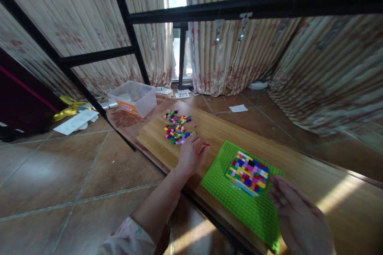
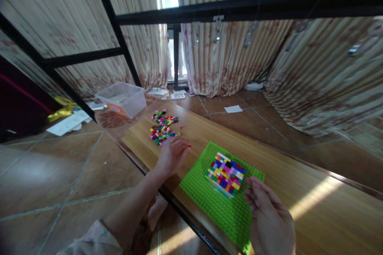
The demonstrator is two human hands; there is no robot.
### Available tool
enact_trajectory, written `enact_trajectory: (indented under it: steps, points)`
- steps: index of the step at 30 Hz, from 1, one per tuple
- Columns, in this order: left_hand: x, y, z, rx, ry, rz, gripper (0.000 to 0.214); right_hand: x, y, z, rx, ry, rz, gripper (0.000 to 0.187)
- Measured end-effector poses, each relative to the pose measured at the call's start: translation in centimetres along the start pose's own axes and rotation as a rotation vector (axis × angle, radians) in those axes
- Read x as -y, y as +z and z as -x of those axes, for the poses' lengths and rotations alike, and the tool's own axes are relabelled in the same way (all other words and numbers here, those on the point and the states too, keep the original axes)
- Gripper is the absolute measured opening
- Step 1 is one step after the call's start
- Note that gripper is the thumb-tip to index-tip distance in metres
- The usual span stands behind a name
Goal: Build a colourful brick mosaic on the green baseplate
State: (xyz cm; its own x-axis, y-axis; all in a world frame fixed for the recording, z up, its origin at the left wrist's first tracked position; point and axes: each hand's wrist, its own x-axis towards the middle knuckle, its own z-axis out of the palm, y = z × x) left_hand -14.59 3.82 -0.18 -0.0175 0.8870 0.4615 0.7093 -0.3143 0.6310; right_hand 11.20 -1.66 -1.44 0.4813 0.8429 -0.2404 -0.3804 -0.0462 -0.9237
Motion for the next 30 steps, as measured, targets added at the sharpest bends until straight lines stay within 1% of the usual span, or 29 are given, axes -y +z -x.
enact_trajectory:
  steps: [2,4,8,10,14,16,20,22,26,30]
  points:
    - [-1.5,1.0,0.3,0.026,0.004,0.183,0.009,0.0,0.2,0.1,-0.006,0.017,-0.003,0.028]
    - [-3.1,1.9,0.5,0.057,-0.005,0.318,0.009,0.1,0.4,0.3,0.002,0.018,0.002,0.028]
    - [-5.5,2.9,0.9,0.090,-0.015,0.394,0.009,0.2,0.4,0.5,-0.003,0.004,0.007,0.028]
    - [-6.2,3.1,1.1,0.090,0.027,0.400,0.010,0.4,0.4,0.6,-0.014,0.016,0.002,0.029]
    - [-6.7,3.5,1.3,0.090,0.201,0.380,0.021,0.9,0.4,0.8,-0.021,0.036,-0.012,0.032]
    - [-6.8,3.9,1.4,0.093,0.260,0.351,0.024,1.1,0.5,0.8,-0.017,0.043,-0.020,0.033]
    - [-7.0,4.5,1.6,0.034,0.298,0.319,0.021,1.4,0.6,1.0,-0.044,0.050,-0.033,0.036]
    - [-7.1,4.6,1.6,0.025,0.309,0.313,0.018,1.6,0.6,1.1,-0.053,0.049,-0.037,0.036]
    - [-7.3,4.5,1.8,0.057,0.332,0.251,0.013,1.8,0.7,1.2,-0.059,0.059,-0.052,0.039]
    - [-7.3,4.6,1.8,0.078,0.343,0.166,0.012,1.8,0.8,1.3,-0.062,0.057,-0.052,0.039]
